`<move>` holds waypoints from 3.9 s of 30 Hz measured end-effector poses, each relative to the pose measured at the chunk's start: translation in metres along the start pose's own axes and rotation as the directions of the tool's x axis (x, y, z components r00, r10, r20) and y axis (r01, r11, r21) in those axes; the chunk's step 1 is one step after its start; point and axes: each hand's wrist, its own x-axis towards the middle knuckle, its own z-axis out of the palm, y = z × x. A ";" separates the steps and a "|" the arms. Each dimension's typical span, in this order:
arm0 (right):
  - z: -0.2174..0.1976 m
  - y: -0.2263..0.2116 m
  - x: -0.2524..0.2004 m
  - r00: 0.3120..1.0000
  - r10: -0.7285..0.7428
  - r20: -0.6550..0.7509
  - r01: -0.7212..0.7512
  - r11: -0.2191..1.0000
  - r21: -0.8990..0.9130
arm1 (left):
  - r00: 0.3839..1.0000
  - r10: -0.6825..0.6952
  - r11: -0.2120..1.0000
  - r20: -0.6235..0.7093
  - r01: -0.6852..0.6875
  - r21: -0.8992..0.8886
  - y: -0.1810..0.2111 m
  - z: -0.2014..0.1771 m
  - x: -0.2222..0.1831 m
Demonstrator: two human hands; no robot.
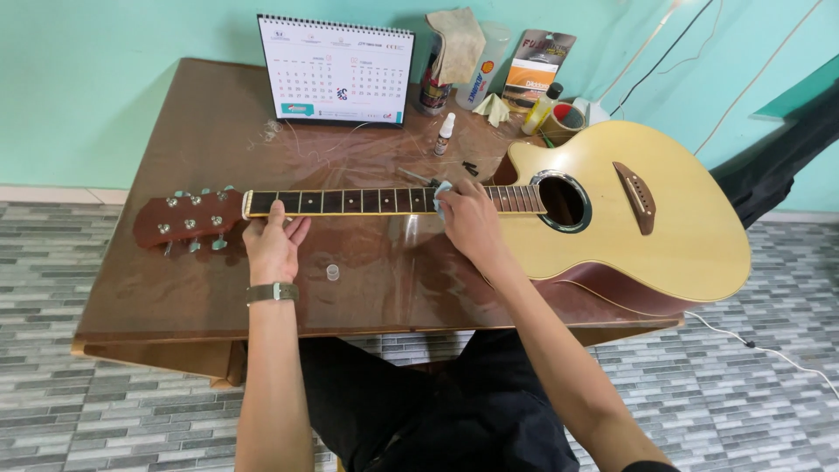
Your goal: Wiping the fretboard, body, and headstock of an acoustic guitar with a cleaning cloth.
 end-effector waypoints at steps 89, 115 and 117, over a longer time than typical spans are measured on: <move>0.001 0.095 -0.008 0.893 0.439 -0.098 -0.450 0.871 -0.199 | 0.998 -0.038 0.998 0.041 0.037 0.046 0.018 0.003 -0.018; -0.032 0.067 -0.053 0.865 0.491 -0.106 -0.483 0.871 0.089 | 0.998 -0.038 0.999 0.050 0.037 0.028 0.014 -0.003 -0.006; -0.027 0.055 -0.055 0.874 0.462 -0.150 -0.450 0.886 0.107 | 0.998 -0.047 0.999 0.052 0.047 0.018 0.011 -0.006 -0.004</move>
